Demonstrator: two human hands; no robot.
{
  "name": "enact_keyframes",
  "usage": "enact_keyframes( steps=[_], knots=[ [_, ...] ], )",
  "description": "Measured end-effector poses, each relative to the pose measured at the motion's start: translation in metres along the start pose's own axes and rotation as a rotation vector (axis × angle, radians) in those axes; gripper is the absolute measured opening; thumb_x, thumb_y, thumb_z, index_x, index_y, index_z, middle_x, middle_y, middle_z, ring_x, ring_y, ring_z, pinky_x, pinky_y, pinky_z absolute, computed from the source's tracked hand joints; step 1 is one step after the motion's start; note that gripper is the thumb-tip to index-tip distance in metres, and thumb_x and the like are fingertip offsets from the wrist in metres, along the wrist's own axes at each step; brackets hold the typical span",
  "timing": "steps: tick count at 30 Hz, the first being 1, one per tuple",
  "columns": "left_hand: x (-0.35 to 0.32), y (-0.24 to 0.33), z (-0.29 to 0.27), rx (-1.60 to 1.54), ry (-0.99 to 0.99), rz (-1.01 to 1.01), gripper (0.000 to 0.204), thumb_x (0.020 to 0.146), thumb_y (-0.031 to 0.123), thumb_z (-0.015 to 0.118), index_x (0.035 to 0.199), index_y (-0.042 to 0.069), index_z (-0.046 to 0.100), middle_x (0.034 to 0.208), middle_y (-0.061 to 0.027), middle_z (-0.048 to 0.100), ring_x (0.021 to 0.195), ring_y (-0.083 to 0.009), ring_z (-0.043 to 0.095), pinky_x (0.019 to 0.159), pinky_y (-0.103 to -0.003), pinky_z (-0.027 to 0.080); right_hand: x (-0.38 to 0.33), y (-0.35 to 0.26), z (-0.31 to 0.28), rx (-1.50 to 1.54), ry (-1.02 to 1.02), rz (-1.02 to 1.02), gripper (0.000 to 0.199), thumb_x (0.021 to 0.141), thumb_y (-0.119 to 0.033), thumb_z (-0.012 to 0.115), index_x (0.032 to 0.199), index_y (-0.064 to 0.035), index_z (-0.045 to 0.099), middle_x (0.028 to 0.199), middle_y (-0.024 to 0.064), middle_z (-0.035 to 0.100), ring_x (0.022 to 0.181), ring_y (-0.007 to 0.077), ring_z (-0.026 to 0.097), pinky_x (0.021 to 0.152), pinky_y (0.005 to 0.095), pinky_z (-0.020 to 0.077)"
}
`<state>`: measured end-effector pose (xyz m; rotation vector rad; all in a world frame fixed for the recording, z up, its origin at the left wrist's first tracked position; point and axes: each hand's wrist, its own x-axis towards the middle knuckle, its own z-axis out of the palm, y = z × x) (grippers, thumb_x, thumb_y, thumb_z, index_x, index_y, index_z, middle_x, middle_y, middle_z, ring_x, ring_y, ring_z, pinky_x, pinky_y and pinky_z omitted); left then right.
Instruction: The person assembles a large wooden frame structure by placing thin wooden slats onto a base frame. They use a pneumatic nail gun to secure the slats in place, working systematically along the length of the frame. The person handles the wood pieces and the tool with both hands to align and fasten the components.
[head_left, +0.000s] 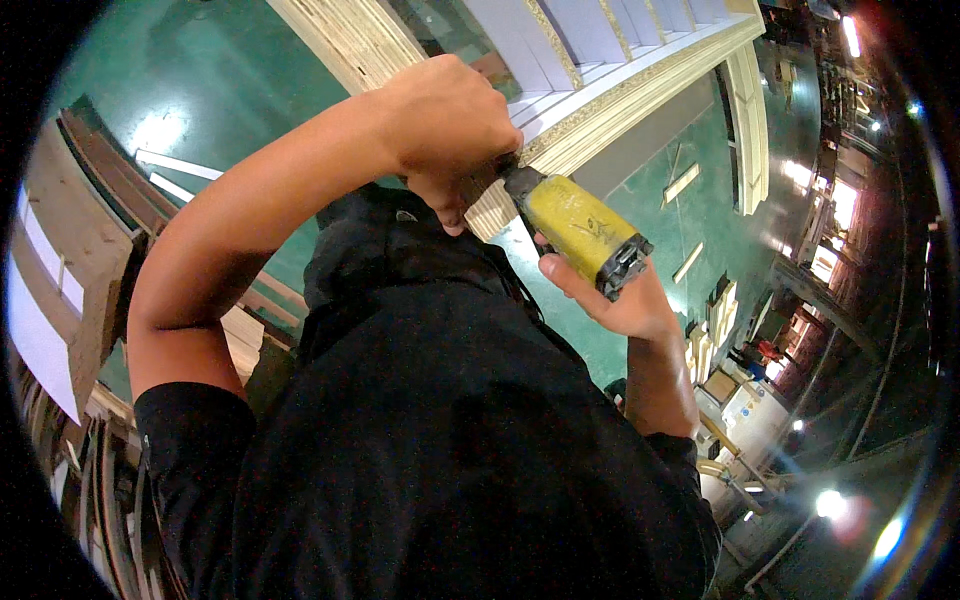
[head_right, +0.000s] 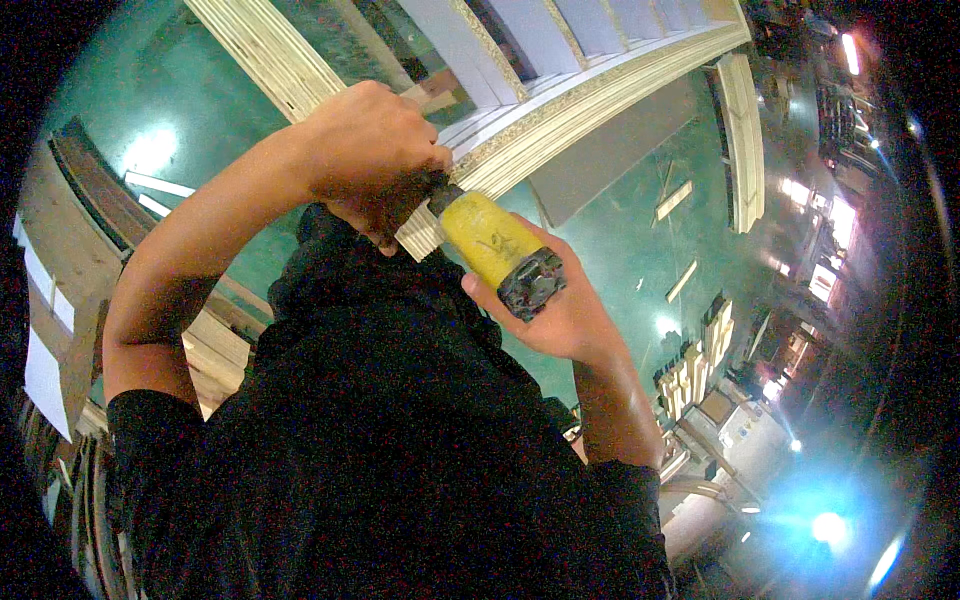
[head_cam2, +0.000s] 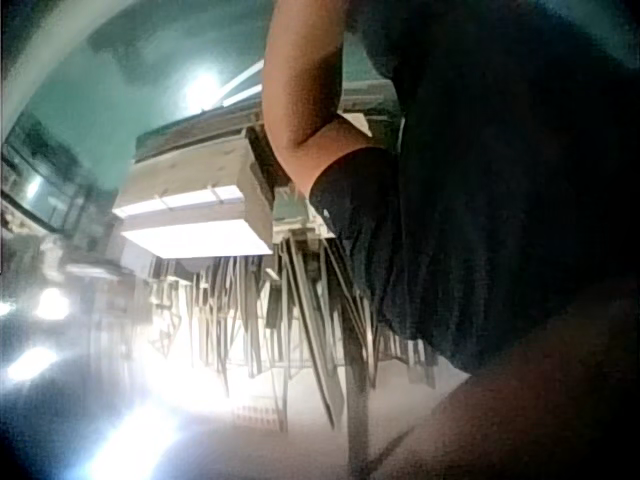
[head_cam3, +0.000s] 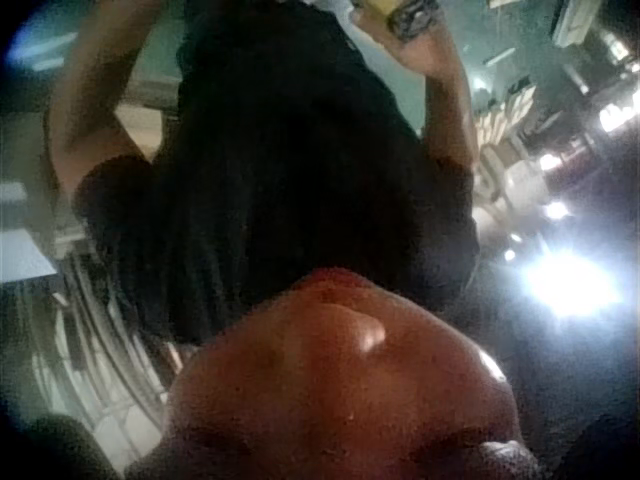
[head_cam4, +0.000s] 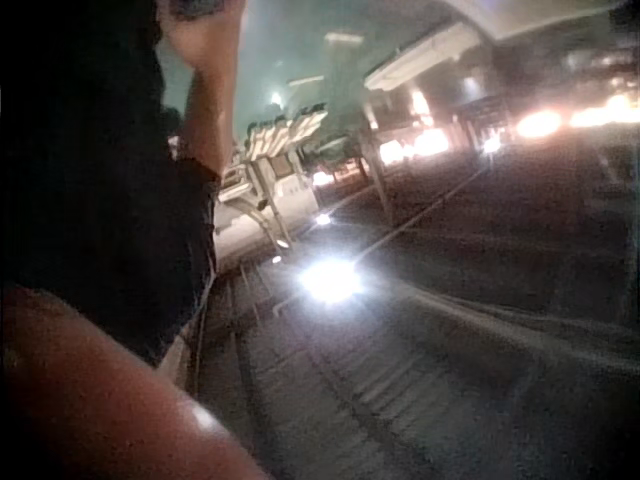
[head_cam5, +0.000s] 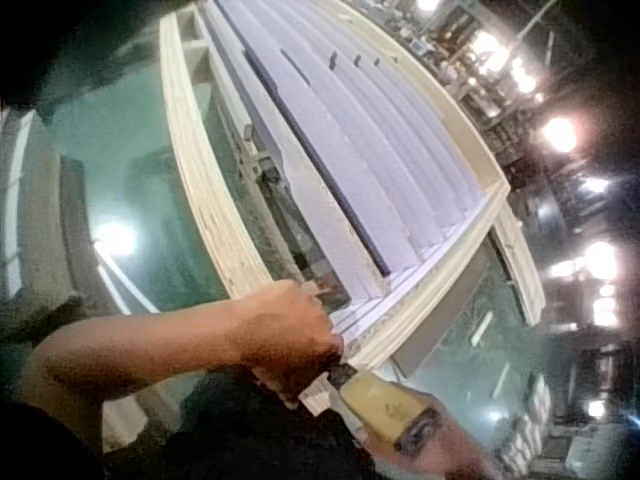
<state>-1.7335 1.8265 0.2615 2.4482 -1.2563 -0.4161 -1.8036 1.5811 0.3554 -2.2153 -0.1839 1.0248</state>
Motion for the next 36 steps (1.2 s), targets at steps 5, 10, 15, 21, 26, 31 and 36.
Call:
enact_keyframes(
  steps=[5,10,15,21,26,31,36],
  knots=[
    [0.003,-0.001,0.004,0.01,-0.05,-0.027,0.079,0.043,0.057,0.096,0.103,0.015,0.067,0.084,-0.006,0.071,0.089,-0.0315,0.073,0.078,-0.044,0.059,-0.004,0.013,0.004,0.075,0.067,-0.062,0.053,0.087,-0.016,0.082,0.128,0.0043,0.055,0.113,0.0117,0.071,0.106,0.0168,0.068,0.094,0.0329,0.0528],
    [-0.001,0.002,0.002,0.021,0.013,-0.024,0.078,0.043,0.056,0.096,0.101,0.013,0.066,0.084,-0.0066,0.071,0.087,-0.0323,0.073,0.076,-0.044,0.059,-0.003,-0.024,0.001,0.059,0.039,0.051,0.028,0.091,-0.019,0.078,0.112,-0.0015,0.068,0.096,0.0036,0.071,0.083,0.0118,0.064,0.073,0.0297,0.0523],
    [-0.007,0.002,-0.006,-0.029,0.028,0.005,0.068,0.053,0.049,0.094,0.102,0.009,0.072,0.087,-0.0115,0.075,0.089,-0.0326,0.074,0.077,-0.043,0.058,0.003,-0.038,-0.009,-0.062,-0.039,0.165,0.044,0.088,-0.018,0.081,0.123,0.0005,0.063,0.107,0.0088,0.073,0.098,0.0169,0.07,0.089,0.031,0.0543],
    [-0.004,0.003,-0.006,-0.029,-0.005,0.001,0.067,0.054,0.047,0.095,0.103,0.008,0.072,0.086,-0.0114,0.075,0.088,-0.0327,0.074,0.075,-0.043,0.058,-0.001,-0.035,-0.008,-0.109,-0.029,0.128,0.045,0.087,-0.021,0.08,0.123,0.0002,0.063,0.105,0.0104,0.073,0.096,0.0174,0.069,0.089,0.0325,0.0536],
    [-0.005,-0.003,0.003,-0.061,0.066,0.04,0.078,0.045,0.053,0.097,0.104,0.011,0.066,0.078,-0.0107,0.072,0.084,-0.0359,0.073,0.075,-0.046,0.059,-0.005,-0.036,-0.005,-0.097,0.011,0.057,0.03,0.091,-0.021,0.078,0.113,-0.0028,0.068,0.097,0.0046,0.071,0.091,0.014,0.067,0.082,0.0296,0.0532],
    [-0.003,0.001,-0.001,-0.035,0.019,-0.002,0.081,0.044,0.055,0.097,0.105,0.012,0.065,0.081,-0.0093,0.072,0.086,-0.0355,0.073,0.076,-0.045,0.059,-0.004,-0.03,-0.007,-0.115,-0.04,0.121,0.049,0.086,-0.021,0.081,0.126,-0.0001,0.061,0.103,0.0105,0.073,0.098,0.0178,0.069,0.09,0.0335,0.0531],
    [-0.006,-0.001,-0.001,-0.029,0.032,0.016,0.079,0.046,0.053,0.096,0.106,0.011,0.066,0.084,-0.0097,0.073,0.087,-0.0341,0.073,0.076,-0.044,0.059,-0.019,-0.007,0.001,-0.057,0.043,0.142,0.051,0.086,-0.02,0.081,0.128,0.0008,0.059,0.109,0.0109,0.072,0.103,0.0177,0.068,0.094,0.0333,0.0522]
  ],
)
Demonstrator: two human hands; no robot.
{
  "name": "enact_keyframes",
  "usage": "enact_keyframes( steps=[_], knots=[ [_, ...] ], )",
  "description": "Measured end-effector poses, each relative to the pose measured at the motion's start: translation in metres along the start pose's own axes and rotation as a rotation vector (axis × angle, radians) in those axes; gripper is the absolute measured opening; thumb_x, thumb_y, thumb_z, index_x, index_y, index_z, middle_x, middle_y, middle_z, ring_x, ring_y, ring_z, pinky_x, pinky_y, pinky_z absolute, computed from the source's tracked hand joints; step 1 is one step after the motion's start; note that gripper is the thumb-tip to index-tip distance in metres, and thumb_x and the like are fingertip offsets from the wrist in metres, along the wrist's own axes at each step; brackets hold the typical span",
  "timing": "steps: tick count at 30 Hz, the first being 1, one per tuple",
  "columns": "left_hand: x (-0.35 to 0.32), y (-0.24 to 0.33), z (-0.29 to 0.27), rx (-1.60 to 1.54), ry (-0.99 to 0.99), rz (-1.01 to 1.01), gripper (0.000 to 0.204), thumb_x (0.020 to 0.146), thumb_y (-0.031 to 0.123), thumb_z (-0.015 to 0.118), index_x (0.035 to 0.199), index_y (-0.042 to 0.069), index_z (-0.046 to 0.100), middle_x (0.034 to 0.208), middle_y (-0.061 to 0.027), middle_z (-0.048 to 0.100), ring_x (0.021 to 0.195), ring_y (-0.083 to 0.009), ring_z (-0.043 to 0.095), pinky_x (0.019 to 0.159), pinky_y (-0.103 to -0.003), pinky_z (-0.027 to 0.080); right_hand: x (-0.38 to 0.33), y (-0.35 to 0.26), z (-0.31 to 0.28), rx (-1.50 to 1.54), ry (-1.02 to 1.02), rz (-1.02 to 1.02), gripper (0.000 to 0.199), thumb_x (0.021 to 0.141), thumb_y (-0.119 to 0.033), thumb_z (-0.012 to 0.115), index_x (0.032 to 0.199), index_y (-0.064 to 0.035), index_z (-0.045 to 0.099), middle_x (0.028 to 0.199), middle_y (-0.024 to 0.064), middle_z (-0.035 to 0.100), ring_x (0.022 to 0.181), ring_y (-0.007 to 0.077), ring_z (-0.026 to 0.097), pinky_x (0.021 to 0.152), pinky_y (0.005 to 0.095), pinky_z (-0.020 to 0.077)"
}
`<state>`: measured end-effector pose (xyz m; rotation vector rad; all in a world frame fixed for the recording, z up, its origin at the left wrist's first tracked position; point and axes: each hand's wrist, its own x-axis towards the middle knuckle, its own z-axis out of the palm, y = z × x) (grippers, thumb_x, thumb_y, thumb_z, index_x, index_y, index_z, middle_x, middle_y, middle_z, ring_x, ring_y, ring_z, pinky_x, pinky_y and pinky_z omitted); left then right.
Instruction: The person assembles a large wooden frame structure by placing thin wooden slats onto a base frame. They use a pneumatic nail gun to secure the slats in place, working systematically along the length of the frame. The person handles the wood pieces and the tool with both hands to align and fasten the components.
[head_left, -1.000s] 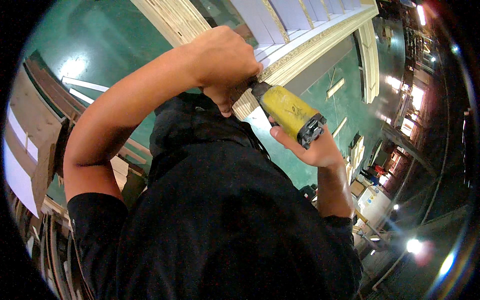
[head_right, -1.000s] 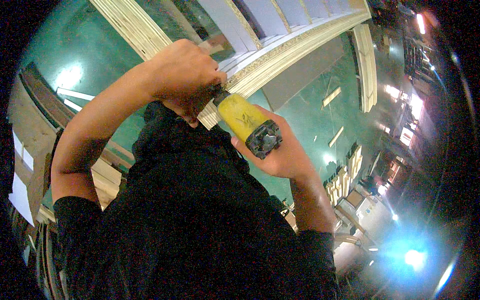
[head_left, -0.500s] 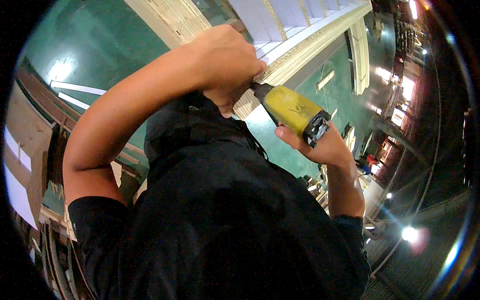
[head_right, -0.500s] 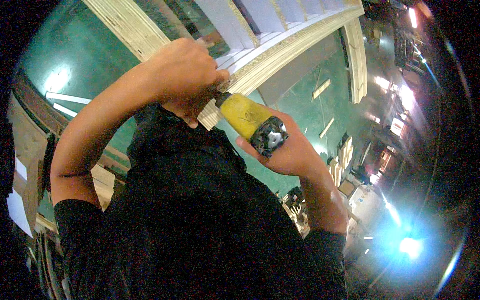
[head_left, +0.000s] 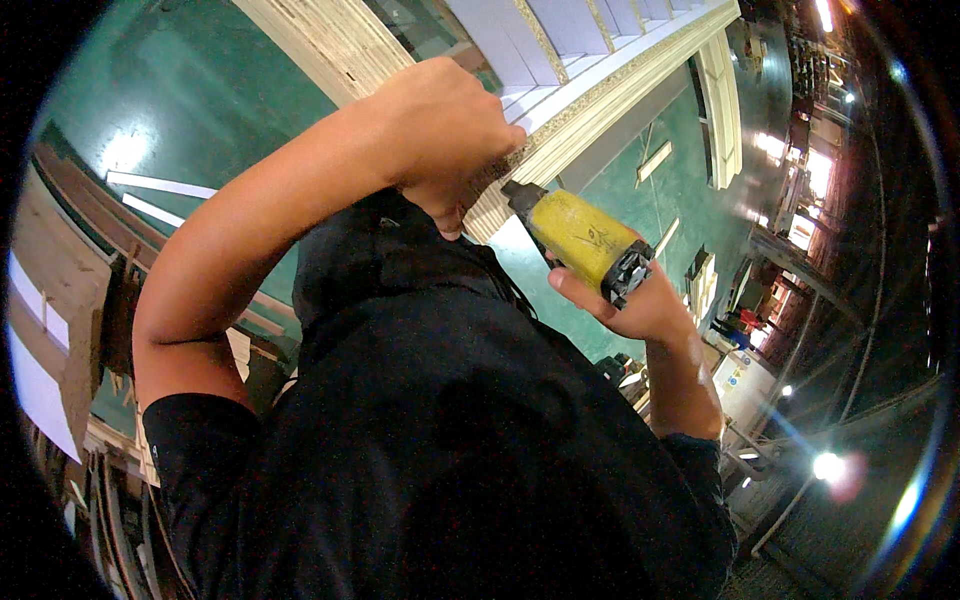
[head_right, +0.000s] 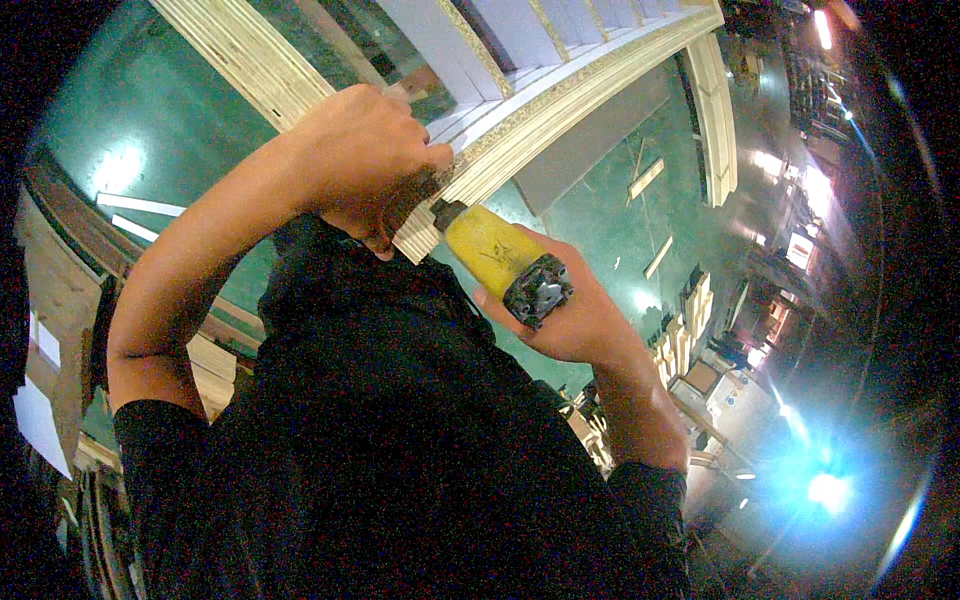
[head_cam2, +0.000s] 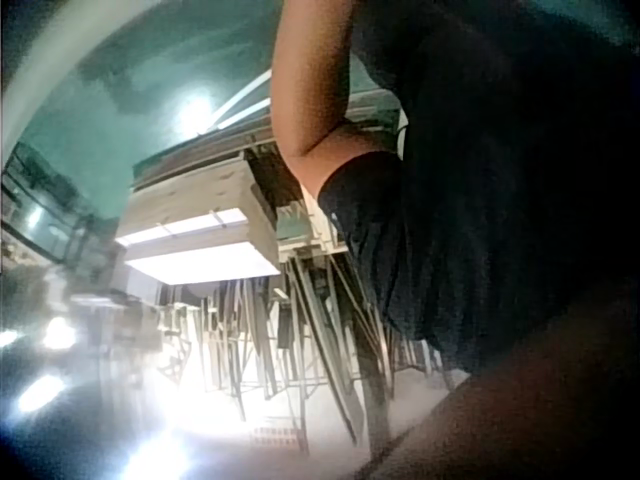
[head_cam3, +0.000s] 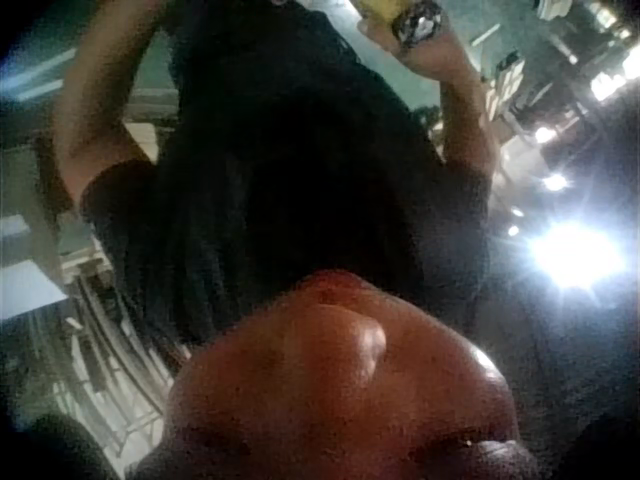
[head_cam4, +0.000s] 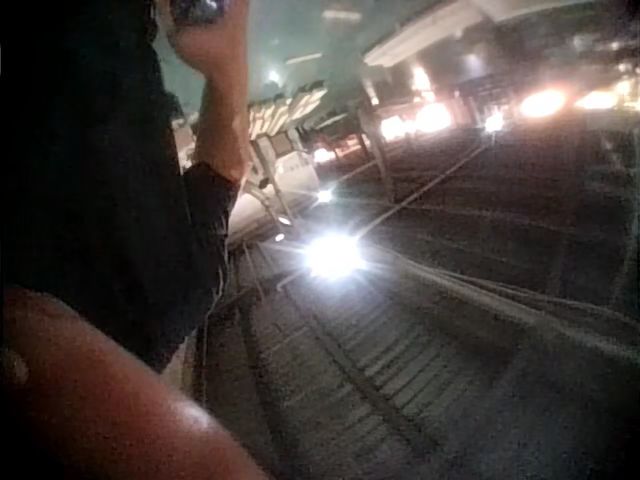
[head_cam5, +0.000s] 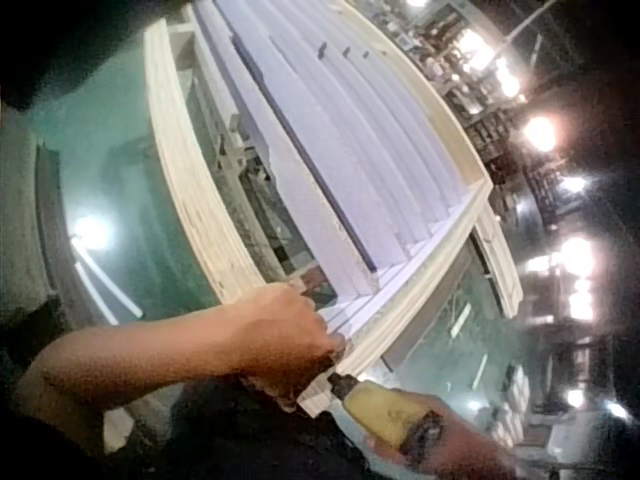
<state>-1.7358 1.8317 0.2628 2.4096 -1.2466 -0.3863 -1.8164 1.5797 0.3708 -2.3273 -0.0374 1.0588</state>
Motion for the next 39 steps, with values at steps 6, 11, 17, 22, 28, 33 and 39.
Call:
enact_keyframes(
  steps=[6,11,17,22,28,33,39],
  knots=[
    [-0.001,0.001,0.002,0.022,0.051,0.02,0.068,0.052,0.048,0.095,0.101,0.009,0.07,0.085,-0.0114,0.074,0.087,-0.033,0.074,0.076,-0.043,0.058,0.003,-0.018,-0.004,0.043,-0.049,0.005,0.051,0.086,-0.017,0.081,0.129,0.0017,0.058,0.11,0.0106,0.072,0.102,0.016,0.068,0.094,0.0327,0.0525],
    [0.0,0.003,0.0,0.03,0.042,0.013,0.067,0.051,0.047,0.095,0.1,0.009,0.069,0.085,-0.0113,0.074,0.086,-0.0331,0.073,0.076,-0.043,0.058,0.002,-0.017,-0.001,0.159,-0.058,0.055,0.05,0.087,-0.017,0.08,0.128,0.002,0.059,0.109,0.0105,0.073,0.1,0.0155,0.069,0.091,0.032,0.0534],
    [0.002,-0.002,0.005,0.013,0.05,0.034,0.067,0.052,0.046,0.095,0.102,0.009,0.068,0.084,-0.0117,0.073,0.086,-0.0342,0.073,0.073,-0.045,0.058,0.0,0.022,0.008,-0.155,0.173,-0.327,0.054,0.083,-0.019,0.084,0.126,0.0021,0.059,0.108,0.0108,0.072,0.098,0.0177,0.068,0.091,0.0347,0.0534],
    [0.008,-0.006,0.023,0.098,0.116,0.013,0.073,0.049,0.05,0.094,0.102,0.01,0.065,0.082,-0.0093,0.071,0.085,-0.0347,0.072,0.071,-0.046,0.057,0.0,0.047,0.008,0.124,-0.016,-0.348,0.047,0.086,-0.017,0.08,0.125,-0.0012,0.06,0.111,0.0102,0.071,0.103,0.0182,0.067,0.092,0.0353,0.051],
    [0.001,0.009,0.003,0.055,0.048,0.002,0.076,0.053,0.055,0.09,0.107,0.01,0.063,0.093,-0.0107,0.07,0.093,-0.0345,0.07,0.078,-0.048,0.055,-0.016,0.149,0.058,-0.044,0.009,-0.08,0.052,0.083,-0.013,0.074,0.13,-0.0065,0.055,0.111,0.0187,0.07,0.104,0.035,0.068,0.089,0.0403,0.0522],
    [-0.001,0.008,0.005,-0.021,0.032,0.006,0.072,0.06,0.057,0.087,0.108,0.009,0.062,0.097,-0.0125,0.069,0.094,-0.0364,0.068,0.08,-0.049,0.053,-0.028,0.358,0.144,-0.163,-0.069,0.171,0.054,0.082,-0.021,0.072,0.133,-0.0104,0.057,0.125,0.0222,0.067,0.115,0.0433,0.064,0.097,0.0493,0.0503],
    [0.017,0.015,-0.006,-0.39,-0.06,-0.374,0.05,0.066,0.037,0.089,0.096,0.003,0.067,0.093,-0.0153,0.071,0.089,-0.0323,0.068,0.081,-0.042,0.053,-0.065,0.598,0.22,-0.257,-0.455,0.335,0.063,0.078,-0.024,0.075,0.136,-0.0066,0.055,0.131,0.0214,0.065,0.116,0.0436,0.064,0.099,0.051,0.0512]
  ],
)
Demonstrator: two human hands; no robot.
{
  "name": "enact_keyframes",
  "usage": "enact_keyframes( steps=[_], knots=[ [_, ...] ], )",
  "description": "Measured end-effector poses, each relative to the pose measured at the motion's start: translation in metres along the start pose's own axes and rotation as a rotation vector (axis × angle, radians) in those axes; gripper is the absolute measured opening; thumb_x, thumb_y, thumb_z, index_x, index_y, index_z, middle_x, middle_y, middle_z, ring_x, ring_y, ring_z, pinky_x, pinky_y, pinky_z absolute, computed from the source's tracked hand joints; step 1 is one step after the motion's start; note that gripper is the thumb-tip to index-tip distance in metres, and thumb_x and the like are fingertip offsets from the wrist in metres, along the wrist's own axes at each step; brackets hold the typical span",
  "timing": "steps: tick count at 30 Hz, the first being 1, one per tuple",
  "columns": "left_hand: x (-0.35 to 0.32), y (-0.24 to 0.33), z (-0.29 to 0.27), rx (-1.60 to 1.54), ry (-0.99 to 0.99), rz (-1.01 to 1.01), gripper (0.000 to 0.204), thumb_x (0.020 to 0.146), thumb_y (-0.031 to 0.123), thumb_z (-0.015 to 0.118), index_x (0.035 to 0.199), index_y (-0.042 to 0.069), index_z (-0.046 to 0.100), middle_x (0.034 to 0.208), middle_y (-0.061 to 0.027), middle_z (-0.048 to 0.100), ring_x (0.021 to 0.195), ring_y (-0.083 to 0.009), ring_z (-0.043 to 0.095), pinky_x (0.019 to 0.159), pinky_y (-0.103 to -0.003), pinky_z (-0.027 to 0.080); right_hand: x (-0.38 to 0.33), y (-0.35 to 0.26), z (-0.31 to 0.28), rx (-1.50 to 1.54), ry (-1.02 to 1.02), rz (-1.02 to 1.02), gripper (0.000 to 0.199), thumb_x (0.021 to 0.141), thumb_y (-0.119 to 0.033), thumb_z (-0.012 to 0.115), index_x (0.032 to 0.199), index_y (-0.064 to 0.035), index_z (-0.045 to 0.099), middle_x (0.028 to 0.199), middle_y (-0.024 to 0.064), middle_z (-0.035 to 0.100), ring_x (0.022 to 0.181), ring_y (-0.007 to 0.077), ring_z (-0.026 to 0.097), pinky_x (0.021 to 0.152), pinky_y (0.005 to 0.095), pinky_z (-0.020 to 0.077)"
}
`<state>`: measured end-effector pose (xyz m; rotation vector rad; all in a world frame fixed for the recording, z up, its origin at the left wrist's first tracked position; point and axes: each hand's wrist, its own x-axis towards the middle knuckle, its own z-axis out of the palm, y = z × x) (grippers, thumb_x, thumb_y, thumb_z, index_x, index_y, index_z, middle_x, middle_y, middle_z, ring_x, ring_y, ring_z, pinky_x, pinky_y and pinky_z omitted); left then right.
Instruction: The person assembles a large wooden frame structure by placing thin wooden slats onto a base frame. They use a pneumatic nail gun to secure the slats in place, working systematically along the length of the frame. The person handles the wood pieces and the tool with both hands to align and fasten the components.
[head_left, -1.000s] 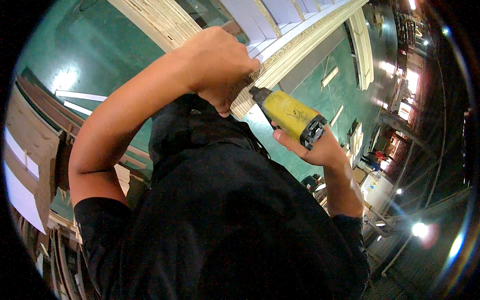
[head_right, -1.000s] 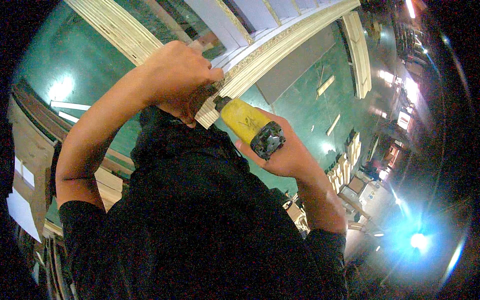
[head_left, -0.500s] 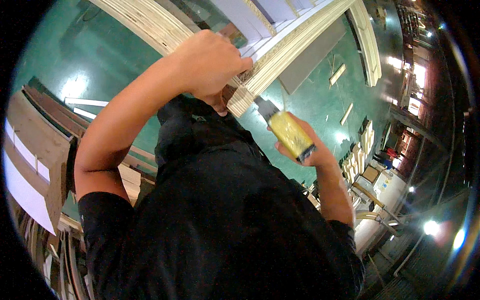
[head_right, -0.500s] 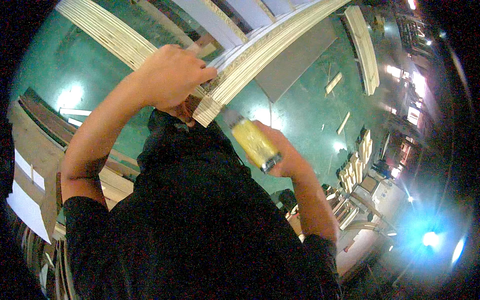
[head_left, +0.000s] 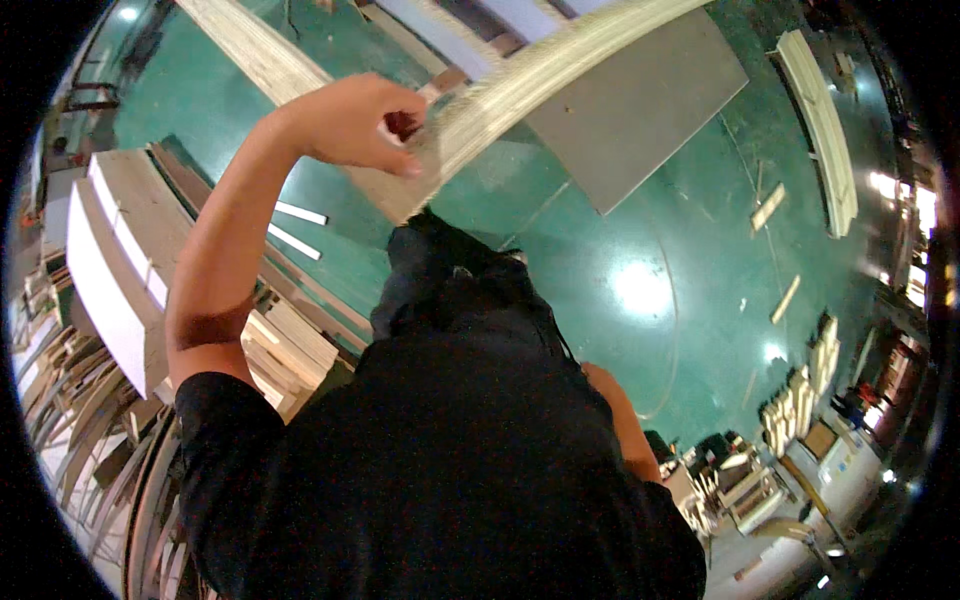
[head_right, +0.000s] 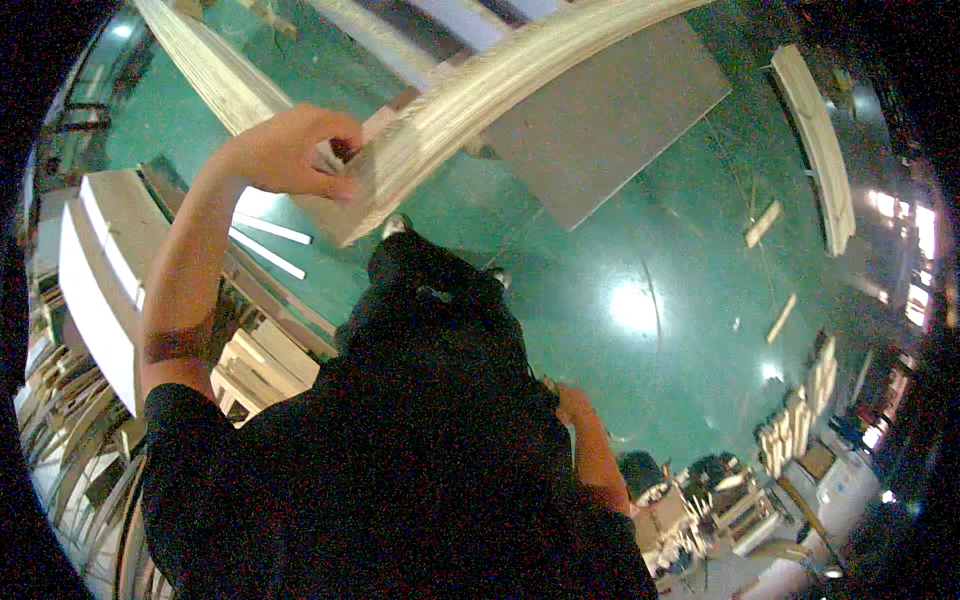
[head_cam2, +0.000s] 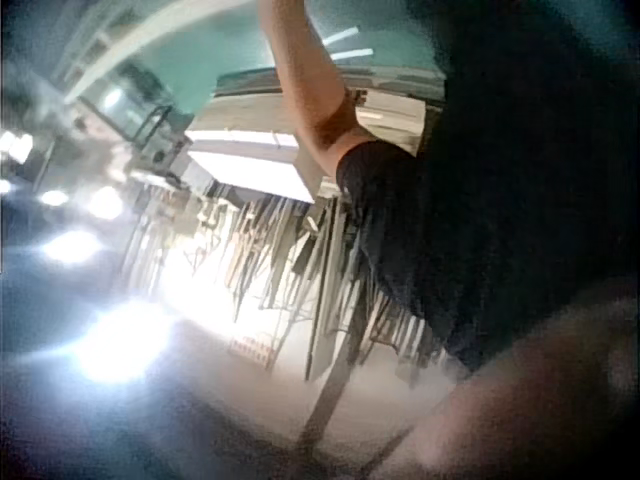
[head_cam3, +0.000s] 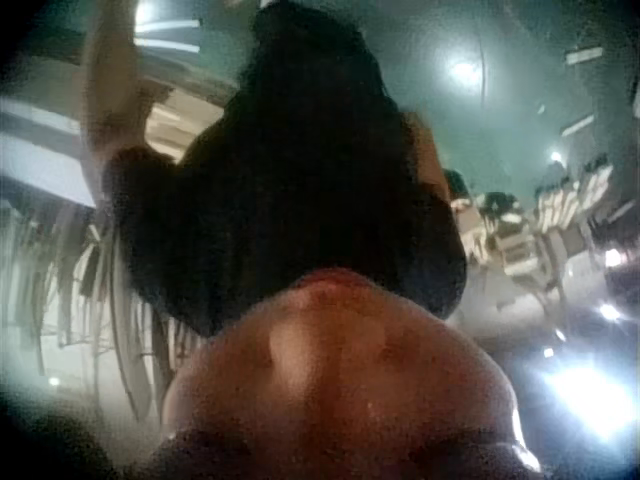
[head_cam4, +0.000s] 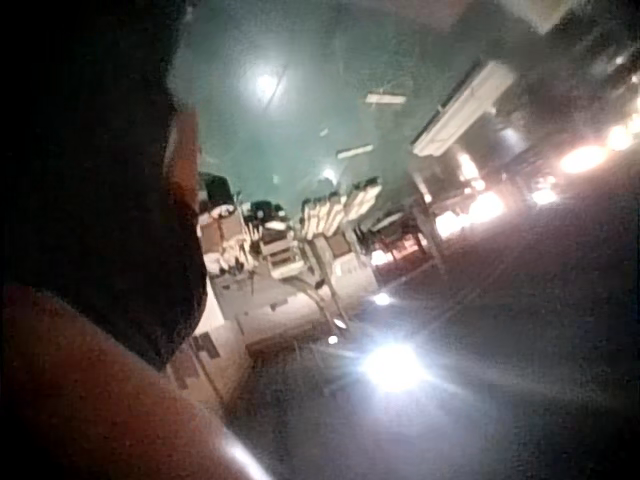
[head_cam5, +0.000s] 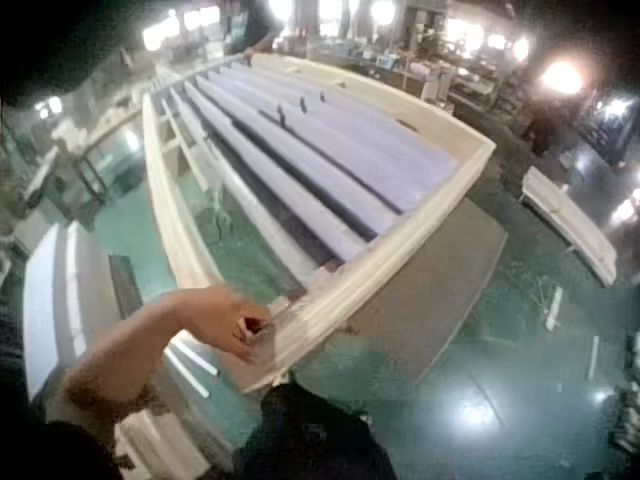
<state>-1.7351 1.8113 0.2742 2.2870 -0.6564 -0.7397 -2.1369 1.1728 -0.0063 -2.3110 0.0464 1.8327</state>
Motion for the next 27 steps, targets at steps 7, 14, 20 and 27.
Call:
enact_keyframes(
  steps=[7,14,20,27],
  knots=[
    [-0.011,0.017,0.004,0.253,-0.027,-0.238,0.048,0.064,0.029,0.089,0.101,0.007,0.07,0.106,-0.0124,0.071,0.104,-0.0296,0.066,0.091,-0.042,0.051,-0.052,0.041,-0.064,0.004,-0.041,-0.043,0.068,0.078,-0.025,0.074,0.141,-0.0093,0.054,0.131,0.0203,0.065,0.121,0.0403,0.062,0.101,0.0483,0.0499],
    [0.036,0.156,-0.012,0.577,0.339,-0.364,0.023,0.077,0.016,0.078,0.096,0.005,0.07,0.108,-0.0128,0.068,0.108,-0.0343,0.062,0.095,-0.046,0.048,-0.013,0.133,-0.138,0.302,0.546,-0.105,0.056,0.075,-0.025,0.077,0.125,-0.0075,0.058,0.118,0.0202,0.069,0.112,0.0424,0.064,0.093,0.0496,0.053],
    [0.214,0.265,0.093,0.142,0.402,0.255,0.006,0.083,0.008,0.069,0.089,0.007,0.071,0.09,-0.012,0.069,0.086,-0.0318,0.066,0.078,-0.043,0.053,-0.021,0.194,-0.228,0.459,0.657,-0.044,0.065,0.077,-0.021,0.075,0.138,-0.0101,0.054,0.116,0.0249,0.069,0.109,0.0465,0.064,0.09,0.0528,0.053],
    [0.46,0.312,0.251,-0.097,-0.184,0.54,0.022,0.098,0.027,0.06,0.092,0.006,0.063,0.094,-0.0132,0.064,0.093,-0.0367,0.063,0.079,-0.05,0.05,-0.032,0.392,-0.183,0.407,0.54,0.419,0.06,0.074,-0.029,0.074,0.129,-0.0097,0.059,0.111,0.0244,0.069,0.109,0.0431,0.066,0.09,0.0514,0.0529]
  ],
)
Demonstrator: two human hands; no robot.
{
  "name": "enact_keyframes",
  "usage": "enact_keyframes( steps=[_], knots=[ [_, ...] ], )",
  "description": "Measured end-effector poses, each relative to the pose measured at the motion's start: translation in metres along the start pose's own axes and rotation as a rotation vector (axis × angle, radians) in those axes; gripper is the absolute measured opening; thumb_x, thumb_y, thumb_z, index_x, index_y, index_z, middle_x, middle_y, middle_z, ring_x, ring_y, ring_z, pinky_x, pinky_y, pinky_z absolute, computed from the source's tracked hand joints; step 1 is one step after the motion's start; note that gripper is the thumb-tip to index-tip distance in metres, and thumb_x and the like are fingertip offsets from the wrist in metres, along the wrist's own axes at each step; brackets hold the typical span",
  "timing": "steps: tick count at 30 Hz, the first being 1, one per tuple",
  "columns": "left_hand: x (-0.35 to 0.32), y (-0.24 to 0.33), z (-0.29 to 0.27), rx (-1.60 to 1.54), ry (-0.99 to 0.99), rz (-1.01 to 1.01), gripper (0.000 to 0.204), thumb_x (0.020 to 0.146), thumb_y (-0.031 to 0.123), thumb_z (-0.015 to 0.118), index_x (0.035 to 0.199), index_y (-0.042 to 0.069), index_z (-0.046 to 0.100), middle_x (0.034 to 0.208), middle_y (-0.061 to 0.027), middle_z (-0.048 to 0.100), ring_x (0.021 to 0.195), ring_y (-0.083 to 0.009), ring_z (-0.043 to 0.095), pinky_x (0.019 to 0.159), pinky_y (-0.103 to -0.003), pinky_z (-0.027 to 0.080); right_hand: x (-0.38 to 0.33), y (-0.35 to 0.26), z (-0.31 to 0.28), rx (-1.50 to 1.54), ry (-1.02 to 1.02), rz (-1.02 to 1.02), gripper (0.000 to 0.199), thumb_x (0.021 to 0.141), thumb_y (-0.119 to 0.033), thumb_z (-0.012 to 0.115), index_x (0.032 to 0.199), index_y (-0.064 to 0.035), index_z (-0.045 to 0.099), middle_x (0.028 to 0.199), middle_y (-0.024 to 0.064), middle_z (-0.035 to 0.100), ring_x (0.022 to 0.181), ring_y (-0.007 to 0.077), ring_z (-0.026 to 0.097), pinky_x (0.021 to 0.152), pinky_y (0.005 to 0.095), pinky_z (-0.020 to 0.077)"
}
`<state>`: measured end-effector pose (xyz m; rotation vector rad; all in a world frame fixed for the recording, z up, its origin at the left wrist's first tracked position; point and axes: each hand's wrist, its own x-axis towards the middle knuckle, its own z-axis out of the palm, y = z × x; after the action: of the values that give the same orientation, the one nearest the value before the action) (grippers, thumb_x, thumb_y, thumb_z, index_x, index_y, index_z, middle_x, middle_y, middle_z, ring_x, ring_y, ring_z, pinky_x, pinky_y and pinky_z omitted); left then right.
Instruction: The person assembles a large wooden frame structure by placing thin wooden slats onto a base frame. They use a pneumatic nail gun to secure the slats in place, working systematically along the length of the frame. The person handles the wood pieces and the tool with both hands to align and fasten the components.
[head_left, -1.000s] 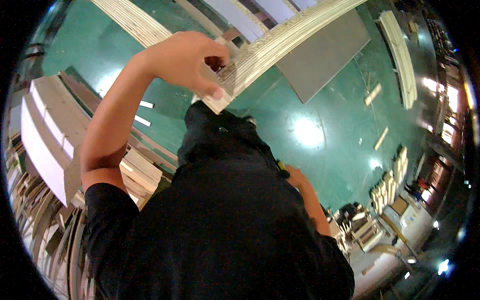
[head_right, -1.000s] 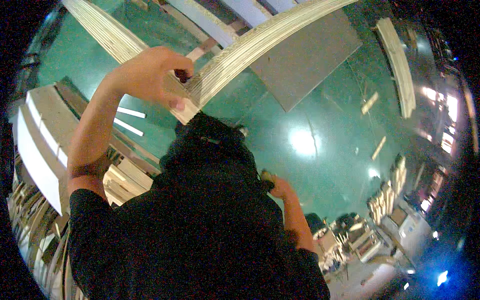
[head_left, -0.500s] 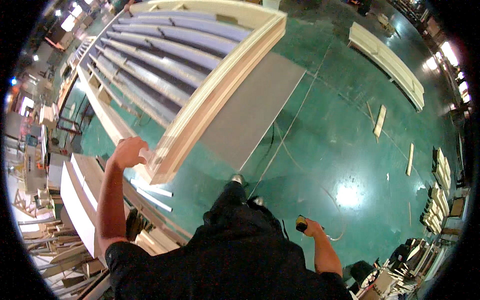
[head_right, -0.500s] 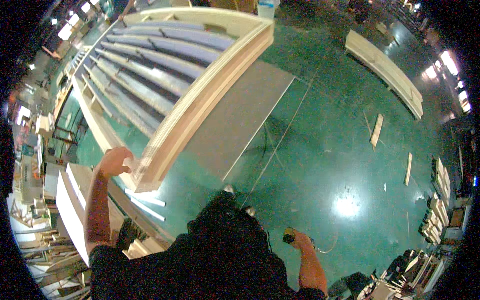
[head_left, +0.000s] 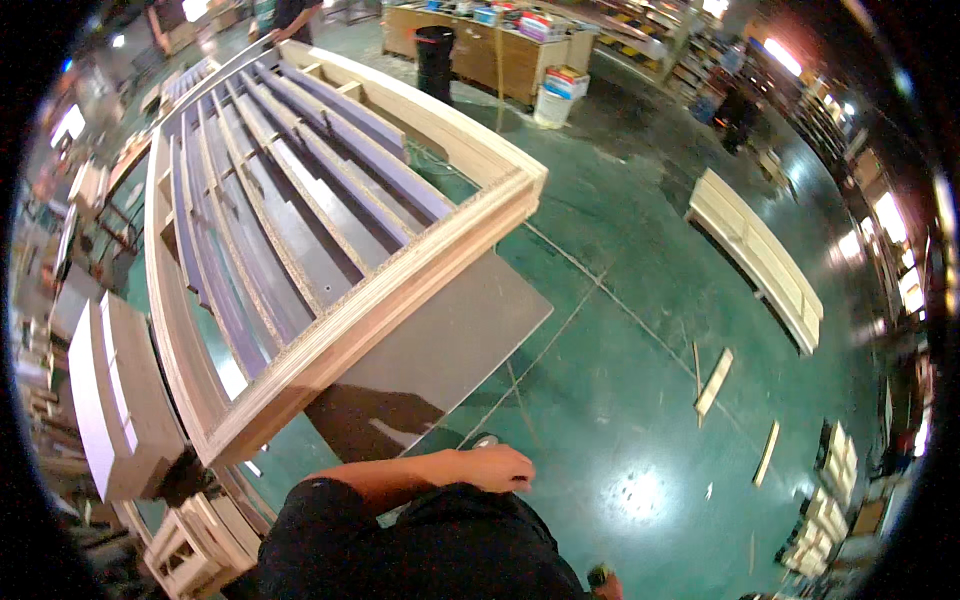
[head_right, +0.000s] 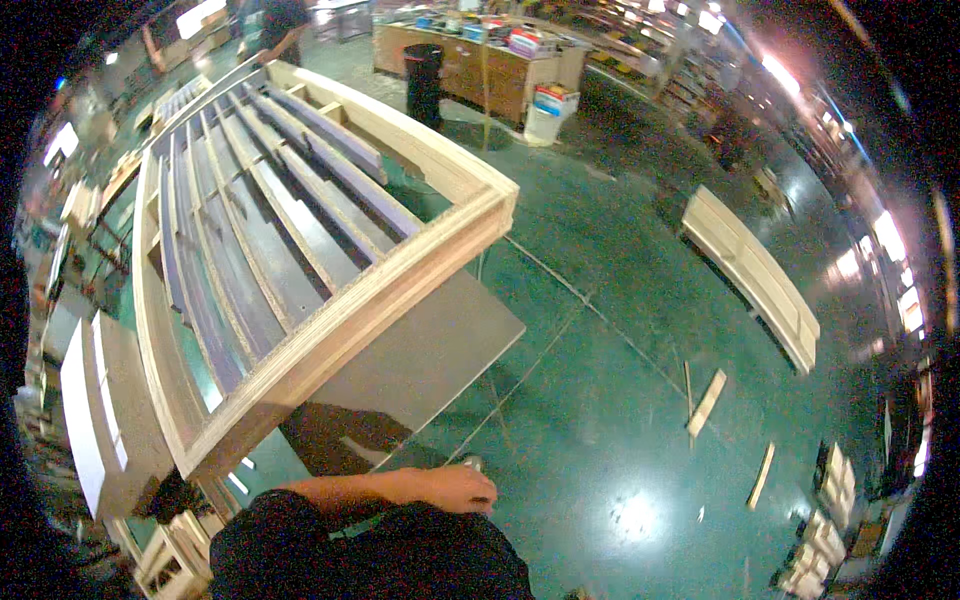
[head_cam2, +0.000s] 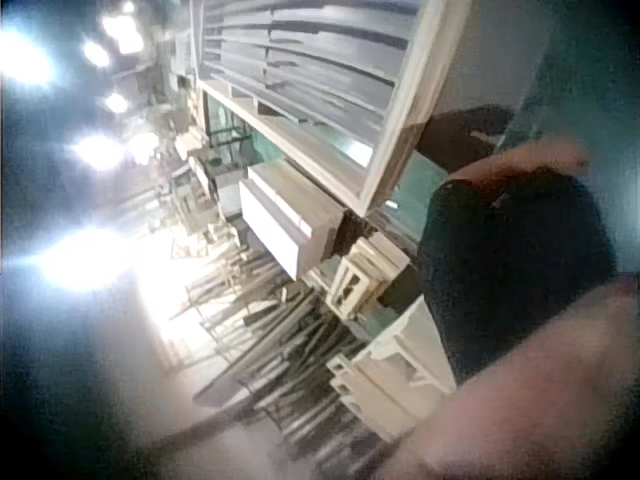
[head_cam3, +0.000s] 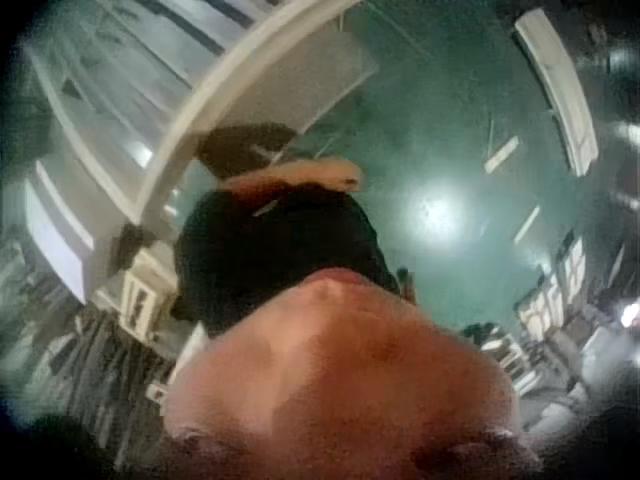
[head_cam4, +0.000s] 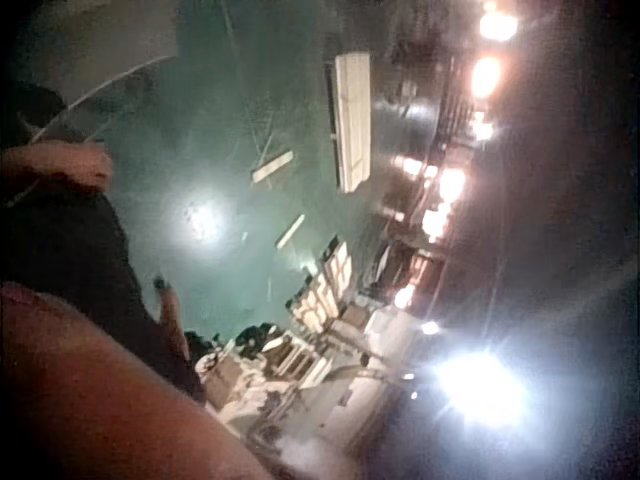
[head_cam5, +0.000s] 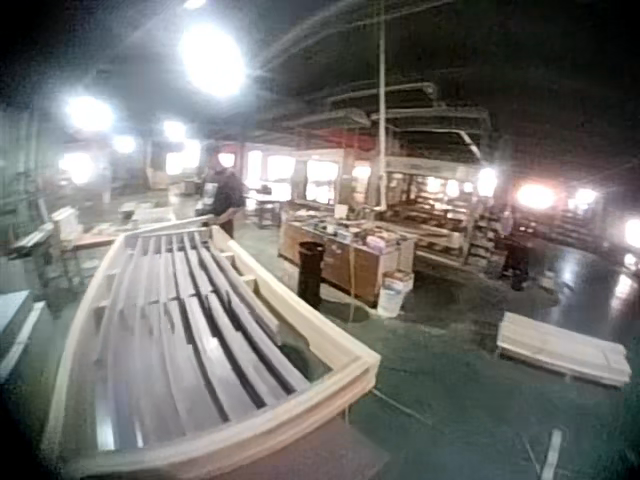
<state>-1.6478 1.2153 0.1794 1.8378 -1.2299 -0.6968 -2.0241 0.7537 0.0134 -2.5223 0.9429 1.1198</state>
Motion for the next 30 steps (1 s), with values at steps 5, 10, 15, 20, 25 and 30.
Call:
enact_keyframes(
  steps=[5,10,15,20,25,30],
  knots=[
    [0.1,-0.027,-0.055,0.002,-0.009,-0.015,0.025,0.098,0.031,0.06,0.095,0.006,0.062,0.097,-0.0134,0.064,0.094,-0.0367,0.063,0.078,-0.049,0.05,0.115,-0.155,-0.116,0.193,0.012,-0.023,0.056,0.076,-0.028,0.074,0.127,-0.0091,0.06,0.106,0.0239,0.069,0.103,0.0436,0.067,0.086,0.0508,0.0533],
    [0.169,-0.054,-0.12,0.003,0.128,-0.183,0.026,0.098,0.033,0.06,0.095,0.007,0.06,0.094,-0.0159,0.064,0.09,-0.0388,0.065,0.075,-0.052,0.052,0.213,-0.234,-0.214,0.249,0.026,-0.184,0.051,0.077,-0.026,0.073,0.124,-0.0084,0.061,0.102,0.0233,0.069,0.098,0.044,0.067,0.081,0.0503,0.0537],
    [0.253,-0.101,-0.134,0.063,0.162,-0.301,0.027,0.099,0.035,0.056,0.098,0.009,0.062,0.098,-0.0135,0.065,0.095,-0.0372,0.064,0.078,-0.05,0.05,0.327,-0.25,-0.322,0.132,0.023,-0.36,0.047,0.079,-0.025,0.073,0.121,-0.0077,0.062,0.097,0.0228,0.07,0.092,0.0444,0.068,0.077,0.0497,0.0542],
    [0.353,-0.098,-0.165,0.005,0.301,-0.334,0.025,0.097,0.032,0.06,0.096,0.007,0.061,0.095,-0.0156,0.064,0.093,-0.0396,0.063,0.077,-0.051,0.049,0.47,-0.249,-0.452,-0.057,0.135,-0.699,0.042,0.08,-0.023,0.072,0.118,-0.007,0.063,0.092,0.0223,0.07,0.086,0.0449,0.069,0.073,0.0492,0.0546],
    [0.413,-0.104,-0.192,-0.026,0.468,-0.484,0.026,0.095,0.03,0.063,0.092,0.004,0.062,0.092,-0.0175,0.065,0.088,-0.0402,0.064,0.075,-0.051,0.049,0.493,-0.471,-0.605,0.141,0.312,-1.25,0.046,0.084,-0.017,0.072,0.127,-0.0072,0.06,0.111,0.0232,0.069,0.104,0.0455,0.065,0.083,0.0444,0.0536],
    [0.432,-0.155,-0.223,0.005,0.609,-0.531,0.027,0.096,0.033,0.063,0.098,0.006,0.065,0.095,-0.0176,0.067,0.089,-0.0404,0.065,0.076,-0.051,0.05,0.5,-0.606,-0.71,0.123,0.369,-1.571,0.056,0.078,-0.009,0.075,0.131,-0.0108,0.058,0.107,0.023,0.07,0.101,0.0451,0.066,0.082,0.0438,0.0533]
  ],
)
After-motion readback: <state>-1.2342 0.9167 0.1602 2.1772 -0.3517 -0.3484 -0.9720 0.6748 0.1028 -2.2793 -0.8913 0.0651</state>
